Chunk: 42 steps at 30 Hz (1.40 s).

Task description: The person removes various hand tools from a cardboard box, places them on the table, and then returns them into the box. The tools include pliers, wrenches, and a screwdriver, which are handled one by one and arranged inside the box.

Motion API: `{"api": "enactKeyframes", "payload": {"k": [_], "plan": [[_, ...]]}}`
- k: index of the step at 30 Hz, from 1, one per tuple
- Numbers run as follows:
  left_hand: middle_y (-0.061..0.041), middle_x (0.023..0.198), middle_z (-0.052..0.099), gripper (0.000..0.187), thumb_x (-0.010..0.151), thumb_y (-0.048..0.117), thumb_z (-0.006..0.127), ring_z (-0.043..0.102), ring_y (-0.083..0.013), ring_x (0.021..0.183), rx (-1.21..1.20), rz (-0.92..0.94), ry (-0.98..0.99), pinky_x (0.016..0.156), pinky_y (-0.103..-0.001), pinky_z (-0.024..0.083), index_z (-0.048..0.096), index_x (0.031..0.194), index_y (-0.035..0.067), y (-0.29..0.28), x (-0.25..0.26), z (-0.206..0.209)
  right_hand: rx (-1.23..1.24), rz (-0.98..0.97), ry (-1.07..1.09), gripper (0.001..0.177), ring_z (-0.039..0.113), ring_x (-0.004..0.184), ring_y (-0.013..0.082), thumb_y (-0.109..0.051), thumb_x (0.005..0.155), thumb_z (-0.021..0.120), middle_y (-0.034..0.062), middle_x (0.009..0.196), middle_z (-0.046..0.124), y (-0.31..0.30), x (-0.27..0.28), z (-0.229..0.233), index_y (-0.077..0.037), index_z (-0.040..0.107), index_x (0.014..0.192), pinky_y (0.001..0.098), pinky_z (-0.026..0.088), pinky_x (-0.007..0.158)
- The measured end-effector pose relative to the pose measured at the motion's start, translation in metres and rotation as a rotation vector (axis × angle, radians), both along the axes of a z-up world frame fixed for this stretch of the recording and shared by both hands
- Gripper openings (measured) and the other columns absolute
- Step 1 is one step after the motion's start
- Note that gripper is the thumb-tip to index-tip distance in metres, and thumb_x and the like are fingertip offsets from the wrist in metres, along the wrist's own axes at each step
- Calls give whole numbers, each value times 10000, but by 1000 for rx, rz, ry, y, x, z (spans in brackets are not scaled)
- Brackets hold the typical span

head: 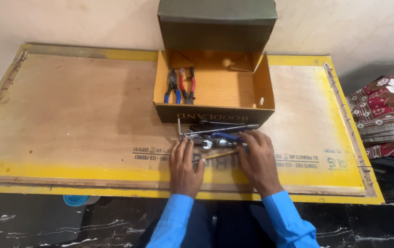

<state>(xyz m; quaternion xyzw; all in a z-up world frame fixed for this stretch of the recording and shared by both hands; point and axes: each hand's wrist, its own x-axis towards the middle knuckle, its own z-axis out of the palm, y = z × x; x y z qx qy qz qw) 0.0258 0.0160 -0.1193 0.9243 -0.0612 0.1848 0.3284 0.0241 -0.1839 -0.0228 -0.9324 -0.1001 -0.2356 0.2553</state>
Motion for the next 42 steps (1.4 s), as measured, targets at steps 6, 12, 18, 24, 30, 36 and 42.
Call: {"api": "enactKeyframes", "payload": {"k": [6,12,18,24,30,36,42], "plan": [[-187,1512,450,647,875,255,743,337,-382,1462,-32,-3,24,1218,-507,292,502,1424,13,-1,-3,6,-19,4,36,274,571,1116,353,-64,840,736,171,1154,638,9,10,7,-9,703,1106,470,467,993],[-237,1567,363,725,857,193,720,351,-399,1461,-172,49,36,1198,-500,334,420,1492,16,1,-3,9,-39,-15,2,260,572,1127,353,-27,875,679,163,1163,643,0,21,1,8,696,1131,471,474,1002],[-226,1528,473,592,949,91,615,463,-387,1416,-365,130,69,1165,-487,402,422,1504,11,2,5,5,-195,-135,62,254,574,1138,368,-19,877,656,182,1204,651,-12,34,-16,6,703,1126,509,475,960],[-170,1351,638,524,952,80,480,641,-303,1243,-488,180,85,1018,-411,570,525,1472,37,0,15,7,-255,-219,232,181,581,1110,383,0,936,617,195,1176,641,-14,47,-17,-8,710,1092,471,528,945],[-158,1149,709,375,992,153,576,688,-251,1044,-551,204,114,867,-382,563,625,1330,-1,-1,33,9,80,-198,94,167,631,1062,374,15,918,630,226,1164,600,-12,42,-18,45,704,1065,476,561,939],[-99,952,704,285,1010,104,500,693,-193,891,-765,214,109,824,-345,561,652,1220,-16,-3,34,-2,340,-226,154,230,717,1002,304,7,890,685,216,1161,581,-16,44,-16,75,683,1109,341,625,918],[-33,885,664,245,1038,79,472,617,-130,799,-964,235,139,743,-277,542,649,1195,12,0,35,-11,414,-171,61,239,705,1092,298,22,912,678,183,1183,588,-10,31,0,69,676,1147,349,562,953]]}}
